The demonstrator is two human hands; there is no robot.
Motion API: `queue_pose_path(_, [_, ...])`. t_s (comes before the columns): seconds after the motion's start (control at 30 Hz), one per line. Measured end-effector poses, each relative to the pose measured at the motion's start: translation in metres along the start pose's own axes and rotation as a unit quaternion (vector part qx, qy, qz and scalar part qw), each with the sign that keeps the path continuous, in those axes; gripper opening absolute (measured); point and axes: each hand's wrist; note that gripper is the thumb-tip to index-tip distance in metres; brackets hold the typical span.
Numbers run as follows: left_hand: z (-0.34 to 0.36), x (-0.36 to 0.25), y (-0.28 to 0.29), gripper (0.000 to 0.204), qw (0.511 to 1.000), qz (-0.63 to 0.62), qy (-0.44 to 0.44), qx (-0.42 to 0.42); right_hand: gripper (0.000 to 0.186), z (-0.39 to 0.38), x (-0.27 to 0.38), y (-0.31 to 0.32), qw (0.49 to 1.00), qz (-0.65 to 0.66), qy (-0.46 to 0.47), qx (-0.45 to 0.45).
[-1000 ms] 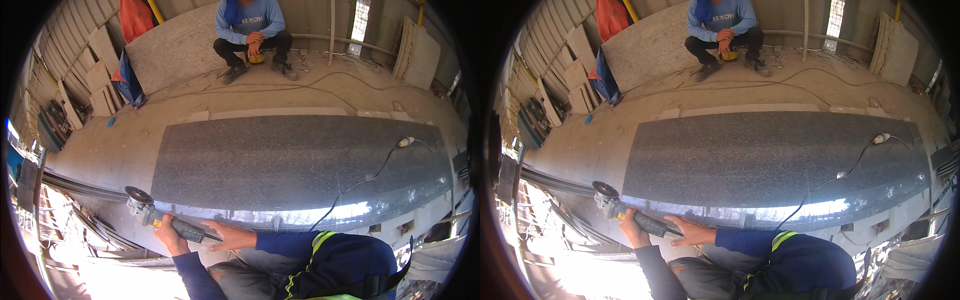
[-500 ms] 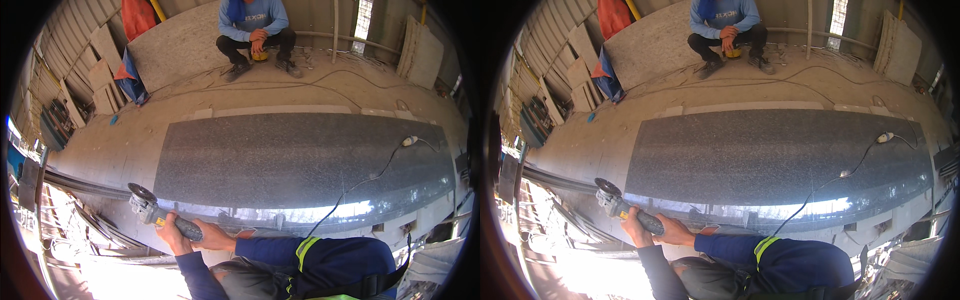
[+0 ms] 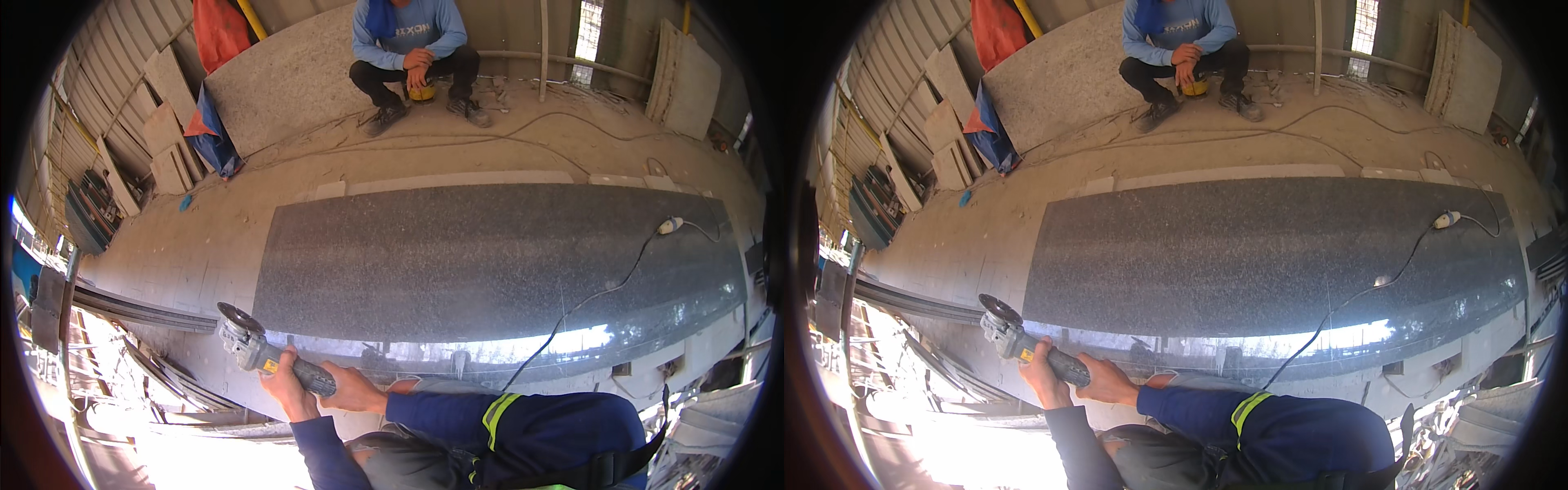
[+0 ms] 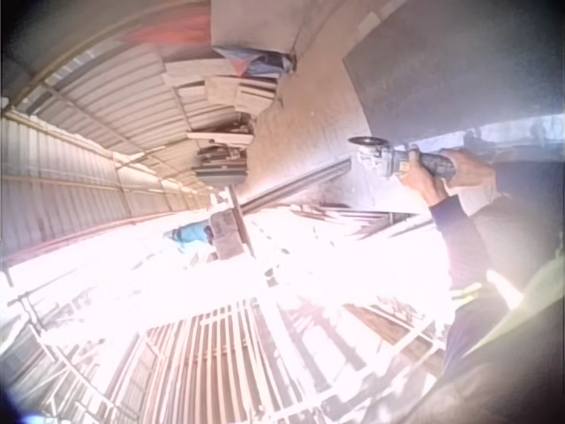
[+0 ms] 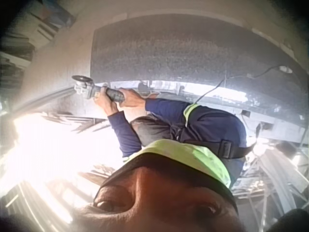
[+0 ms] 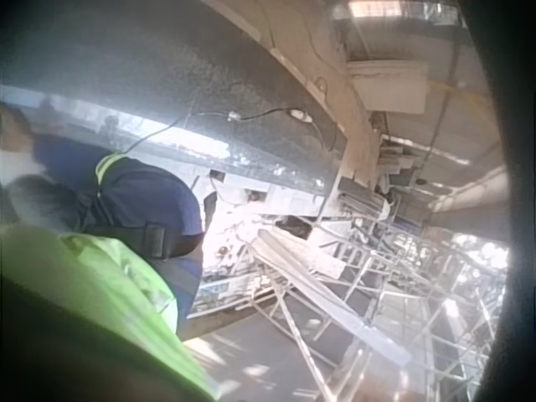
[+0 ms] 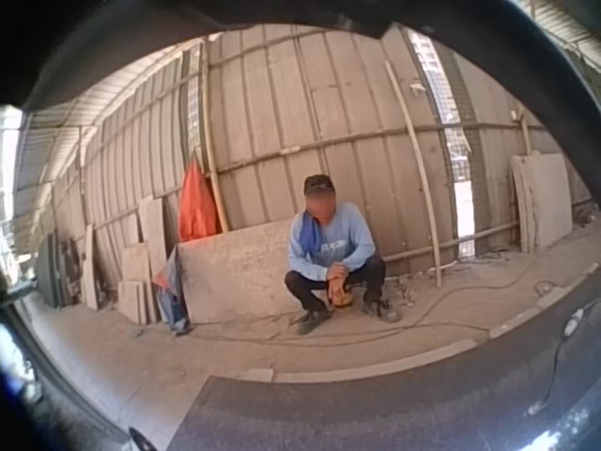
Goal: The person uses an angle grinder to smooth a large, dark, curved surface. They move the tool back and forth along the surface while another person sits nearby observing.
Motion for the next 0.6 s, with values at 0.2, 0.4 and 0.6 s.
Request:
queue_pose_path(0.2, [0.003,0.002,0.007,0.042,1.000,0.007,-0.007,0.015,0.074,0.003,-0.008,-0.005,1.000,0.002,0.015,0.001])
queue_pose_path(0.4, [0.003,0.003,0.006,0.041,1.000,0.002,-0.005,-0.001,0.075,0.006,-0.014,-0.007,1.000,0.004,0.026,0.004])
queue_pose_path(0.6, [0.002,0.000,0.010,0.038,1.000,0.006,-0.004,0.006,0.074,0.001,-0.008,-0.004,1.000,0.009,0.021,0.014])
Point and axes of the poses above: each hand's wrist, its own z-axis towards the middle knuckle, its own y-axis out of the back of the hand, x = y × z, and after that the axes turned 1 degree about z, right-handed
